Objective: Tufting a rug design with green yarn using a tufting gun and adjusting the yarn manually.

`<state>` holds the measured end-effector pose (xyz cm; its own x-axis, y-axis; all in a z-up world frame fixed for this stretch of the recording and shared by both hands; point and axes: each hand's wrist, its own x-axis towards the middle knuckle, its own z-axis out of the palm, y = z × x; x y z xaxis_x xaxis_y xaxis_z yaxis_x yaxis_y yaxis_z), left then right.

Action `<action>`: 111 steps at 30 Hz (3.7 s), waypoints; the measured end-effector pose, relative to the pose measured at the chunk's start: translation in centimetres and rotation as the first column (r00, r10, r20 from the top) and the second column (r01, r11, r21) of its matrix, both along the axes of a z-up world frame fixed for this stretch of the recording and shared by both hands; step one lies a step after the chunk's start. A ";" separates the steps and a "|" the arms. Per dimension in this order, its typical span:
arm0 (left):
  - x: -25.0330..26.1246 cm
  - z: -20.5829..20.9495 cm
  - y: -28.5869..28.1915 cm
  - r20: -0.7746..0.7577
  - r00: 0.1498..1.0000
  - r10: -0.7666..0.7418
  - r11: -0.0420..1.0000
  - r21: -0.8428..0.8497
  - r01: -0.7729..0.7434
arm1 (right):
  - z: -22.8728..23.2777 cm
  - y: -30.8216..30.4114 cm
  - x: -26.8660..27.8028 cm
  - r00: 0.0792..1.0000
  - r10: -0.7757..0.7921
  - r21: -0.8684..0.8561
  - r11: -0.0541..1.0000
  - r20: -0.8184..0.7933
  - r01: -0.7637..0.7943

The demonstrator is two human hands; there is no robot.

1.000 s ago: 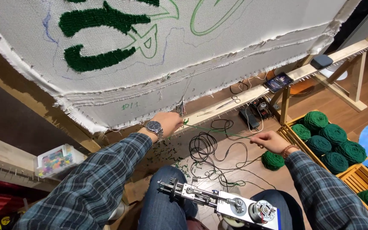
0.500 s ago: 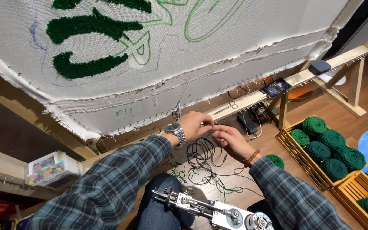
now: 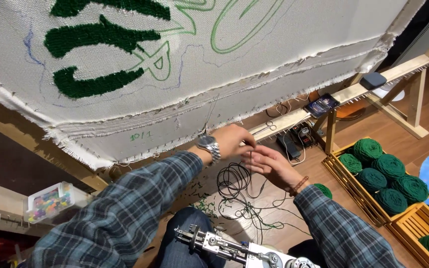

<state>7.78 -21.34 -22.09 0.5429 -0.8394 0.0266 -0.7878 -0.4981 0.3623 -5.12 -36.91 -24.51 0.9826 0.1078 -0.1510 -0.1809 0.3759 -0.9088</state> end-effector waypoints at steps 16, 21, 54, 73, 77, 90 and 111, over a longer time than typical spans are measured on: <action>10.5 -0.3 2.2 0.732 0.542 0.413 0.884 -0.178 -0.433 | -1.8 -1.7 -0.2 0.978 -0.202 -0.336 0.926 -0.053 0.173; 10.2 1.0 1.2 0.578 0.665 0.473 0.853 -0.112 -0.509 | -0.3 -1.3 -1.0 0.982 -0.186 -0.338 0.927 -0.042 0.161; -14.1 3.4 13.0 0.169 0.985 -0.015 1.000 0.013 0.013 | 8.8 7.2 -10.9 0.958 0.265 -0.852 0.522 0.108 -0.048; -19.5 1.3 15.6 0.175 0.984 0.035 0.995 0.082 -0.051 | 5.9 8.2 -14.0 0.938 0.336 -0.966 0.198 -0.091 -0.165; -20.0 1.5 15.8 0.190 0.981 0.034 0.996 0.080 -0.050 | 5.9 8.6 -13.9 0.935 0.347 -0.968 0.202 -0.074 -0.151; -20.1 0.3 16.2 0.189 0.977 0.097 0.995 -0.006 -0.098 | 6.5 11.0 -14.2 0.940 0.334 -0.941 0.335 0.071 -0.048; -22.0 -4.9 26.3 -0.513 0.767 0.385 0.793 -0.241 -0.559 | 3.7 14.6 -13.5 0.922 -0.093 -0.656 0.676 0.375 0.335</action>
<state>-14.20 4.95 -26.94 0.8943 -0.4442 -0.0544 -0.2120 -0.5276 0.8226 -18.61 -22.30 -20.80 0.9715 -0.1292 0.1989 0.1339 -0.3933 -0.9096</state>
